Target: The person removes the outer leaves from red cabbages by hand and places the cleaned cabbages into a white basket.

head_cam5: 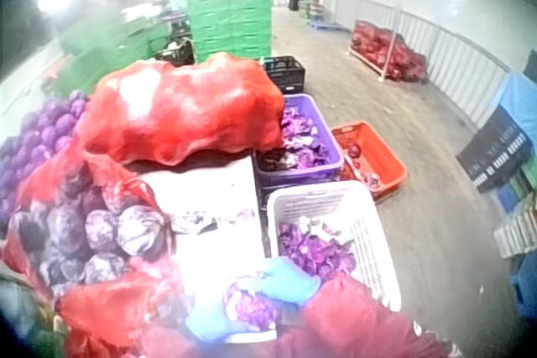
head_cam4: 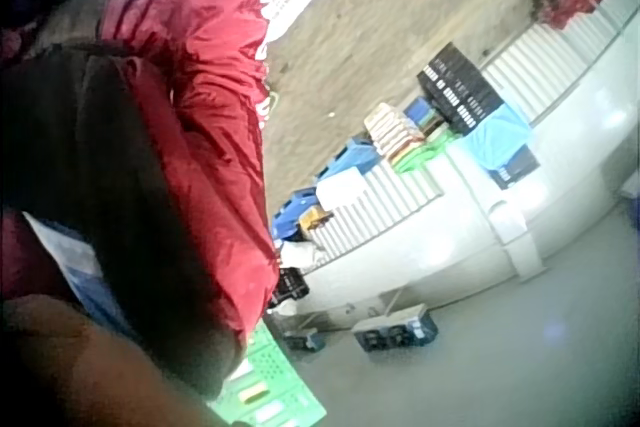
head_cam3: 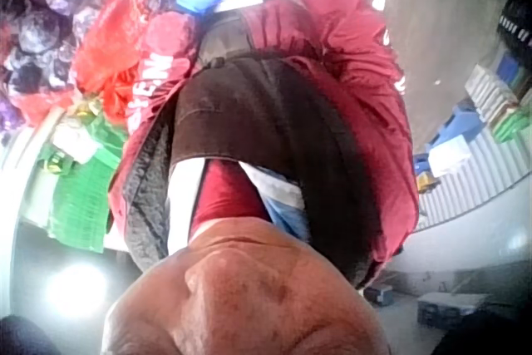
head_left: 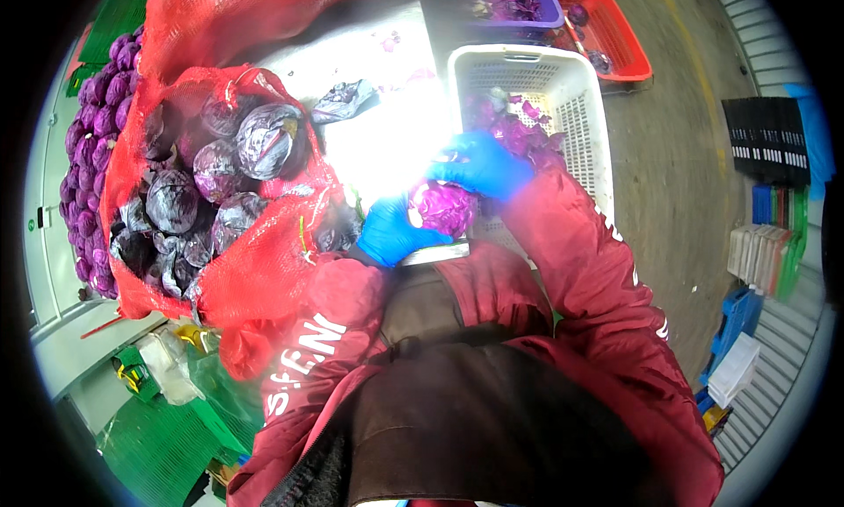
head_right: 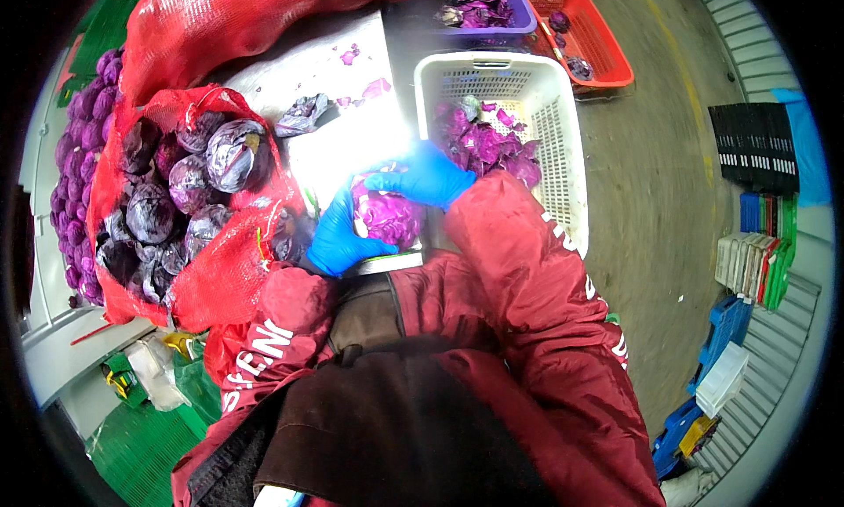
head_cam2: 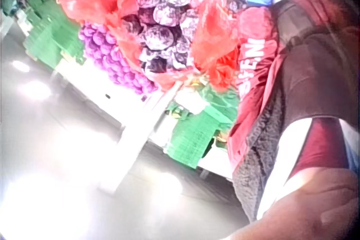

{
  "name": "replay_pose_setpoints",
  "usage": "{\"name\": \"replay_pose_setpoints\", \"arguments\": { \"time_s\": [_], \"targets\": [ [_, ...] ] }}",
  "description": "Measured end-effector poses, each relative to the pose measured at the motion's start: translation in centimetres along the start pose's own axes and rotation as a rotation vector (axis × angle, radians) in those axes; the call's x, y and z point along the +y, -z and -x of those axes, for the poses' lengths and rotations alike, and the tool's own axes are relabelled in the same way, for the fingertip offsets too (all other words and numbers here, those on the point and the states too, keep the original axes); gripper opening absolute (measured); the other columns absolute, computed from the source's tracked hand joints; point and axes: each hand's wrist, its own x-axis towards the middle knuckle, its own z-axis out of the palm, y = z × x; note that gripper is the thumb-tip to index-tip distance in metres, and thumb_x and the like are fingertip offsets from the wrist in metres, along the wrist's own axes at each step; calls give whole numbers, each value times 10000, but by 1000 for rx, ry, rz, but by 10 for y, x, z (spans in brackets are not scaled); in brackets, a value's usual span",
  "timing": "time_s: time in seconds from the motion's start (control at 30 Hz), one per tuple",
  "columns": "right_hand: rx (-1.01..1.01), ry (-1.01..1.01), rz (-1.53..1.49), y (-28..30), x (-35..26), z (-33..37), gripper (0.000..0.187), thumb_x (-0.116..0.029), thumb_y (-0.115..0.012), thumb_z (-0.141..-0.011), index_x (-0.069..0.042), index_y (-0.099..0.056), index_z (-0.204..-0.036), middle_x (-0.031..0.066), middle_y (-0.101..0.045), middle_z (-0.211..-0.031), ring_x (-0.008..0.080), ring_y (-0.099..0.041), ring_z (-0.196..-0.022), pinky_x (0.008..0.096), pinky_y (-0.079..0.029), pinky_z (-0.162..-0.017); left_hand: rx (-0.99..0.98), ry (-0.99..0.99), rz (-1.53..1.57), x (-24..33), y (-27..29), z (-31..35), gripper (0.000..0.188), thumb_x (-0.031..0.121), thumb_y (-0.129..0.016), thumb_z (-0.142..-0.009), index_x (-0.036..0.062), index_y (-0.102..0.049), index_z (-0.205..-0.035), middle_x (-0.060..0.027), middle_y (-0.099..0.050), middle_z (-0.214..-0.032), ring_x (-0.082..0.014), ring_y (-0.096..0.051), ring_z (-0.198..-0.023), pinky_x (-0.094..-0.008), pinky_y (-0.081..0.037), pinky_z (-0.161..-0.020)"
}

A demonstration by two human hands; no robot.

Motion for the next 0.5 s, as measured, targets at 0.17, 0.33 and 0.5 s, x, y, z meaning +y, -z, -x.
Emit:
{"name": "replay_pose_setpoints", "arguments": {
  "time_s": [0.17, 0.33, 0.5],
  "targets": [
    [292, -132, -411, 16, 52, -6, 304, -307, -669, -830, -52, -662, -996, 22, -558, -673, 97, -508, -537, 246, -405, -463, 25, -29, -124, 5, 2, 13, 1162, 203, -908, -467, 15, -251, -1406, -124, -437, -1312, -237, -398, -1245, -365, -308, -1060],
    [470, -238, -722, 31, 77, 4, 304, -392, -677, -815, -108, -573, -786, -17, -409, -502, 111, -384, -360, 255, -305, -331, 41, -37, -24, 0, 3, 18, 1102, 163, -898, -470, 10, -296, -1381, -132, -450, -1299, -246, -425, -1227, -357, -346, -1034],
    [590, -464, -844, 37, 64, 34, 369, -419, -645, -830, -170, -431, -661, -17, -365, -466, 114, -323, -316, 274, -232, -289, 289, -127, 469, -24, 6, 21, 700, 116, -765, -677, 7, -434, -1284, -121, -552, -1181, -249, -543, -1095, -371, -446, -936]
  ]
}}
